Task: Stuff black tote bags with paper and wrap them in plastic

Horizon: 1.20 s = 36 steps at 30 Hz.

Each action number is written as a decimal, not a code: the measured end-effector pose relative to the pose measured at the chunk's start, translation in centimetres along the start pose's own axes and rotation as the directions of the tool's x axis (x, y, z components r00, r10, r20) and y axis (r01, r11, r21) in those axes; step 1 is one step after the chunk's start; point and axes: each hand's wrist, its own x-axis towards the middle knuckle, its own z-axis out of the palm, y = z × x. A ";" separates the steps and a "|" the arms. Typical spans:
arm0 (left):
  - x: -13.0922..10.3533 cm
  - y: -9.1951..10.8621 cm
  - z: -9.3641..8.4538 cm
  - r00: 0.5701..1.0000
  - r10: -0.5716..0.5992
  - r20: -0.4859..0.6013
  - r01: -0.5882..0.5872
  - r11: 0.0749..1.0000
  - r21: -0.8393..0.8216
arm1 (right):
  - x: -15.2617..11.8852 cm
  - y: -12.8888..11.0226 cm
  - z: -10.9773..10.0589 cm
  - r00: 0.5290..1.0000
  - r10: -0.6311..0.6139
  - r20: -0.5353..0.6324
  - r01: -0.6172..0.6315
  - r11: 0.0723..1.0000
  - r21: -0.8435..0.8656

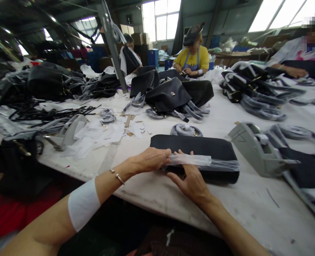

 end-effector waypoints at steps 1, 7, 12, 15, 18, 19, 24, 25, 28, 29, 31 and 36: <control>-0.2 0.0 0.0 1.000 0.001 -0.011 -0.001 1.000 -0.008 | -0.1 0.2 0.1 0.998 0.039 -0.039 -0.038 0.999 0.025; -0.6 0.6 1.1 0.990 0.091 -0.109 -0.085 0.995 0.060 | 0.6 0.2 -0.6 0.982 0.176 -0.066 -0.157 0.962 0.221; -1.2 0.6 1.3 0.980 0.108 -0.170 -0.107 0.994 0.013 | 1.2 0.1 -0.9 0.951 0.305 -0.052 -0.264 0.886 0.380; -1.5 -0.5 0.4 0.964 -0.034 -0.263 -0.052 0.949 -0.311 | 1.1 0.2 -0.8 0.938 0.342 -0.058 -0.289 0.865 0.411; -1.5 -1.6 -0.6 0.921 -0.296 -0.254 0.134 0.852 -0.507 | 0.9 0.3 -0.7 0.945 0.315 -0.085 -0.245 0.857 0.453; -1.3 -1.9 -0.9 0.907 -0.356 -0.226 0.205 0.841 -0.501 | 0.8 0.3 -0.7 0.948 0.306 -0.090 -0.233 0.857 0.460; -0.1 -1.2 -2.2 0.903 -0.420 -0.091 0.397 0.895 -0.202 | 0.5 0.4 -0.7 0.959 0.274 -0.075 -0.210 0.861 0.463; 0.3 -0.8 -2.4 0.907 -0.416 -0.066 0.405 0.904 -0.133 | 0.4 0.4 -0.6 0.963 0.258 -0.077 -0.195 0.866 0.460; 1.4 0.5 -2.4 0.915 -0.402 -0.027 0.403 0.914 0.055 | 0.4 0.5 -0.5 0.973 0.212 -0.093 -0.150 0.884 0.444; 1.7 0.8 -2.3 0.917 -0.399 -0.023 0.399 0.911 0.100 | 0.4 0.5 -0.5 0.975 0.202 -0.096 -0.141 0.888 0.437; 2.2 1.3 -2.2 0.923 -0.385 -0.014 0.382 0.910 0.161 | 0.4 0.5 -0.5 0.976 0.190 -0.104 -0.129 0.896 0.425; 1.3 0.9 -2.8 0.931 -0.364 -0.008 0.359 0.914 0.192 | 0.3 0.6 -0.3 0.977 0.178 -0.118 -0.112 0.899 0.424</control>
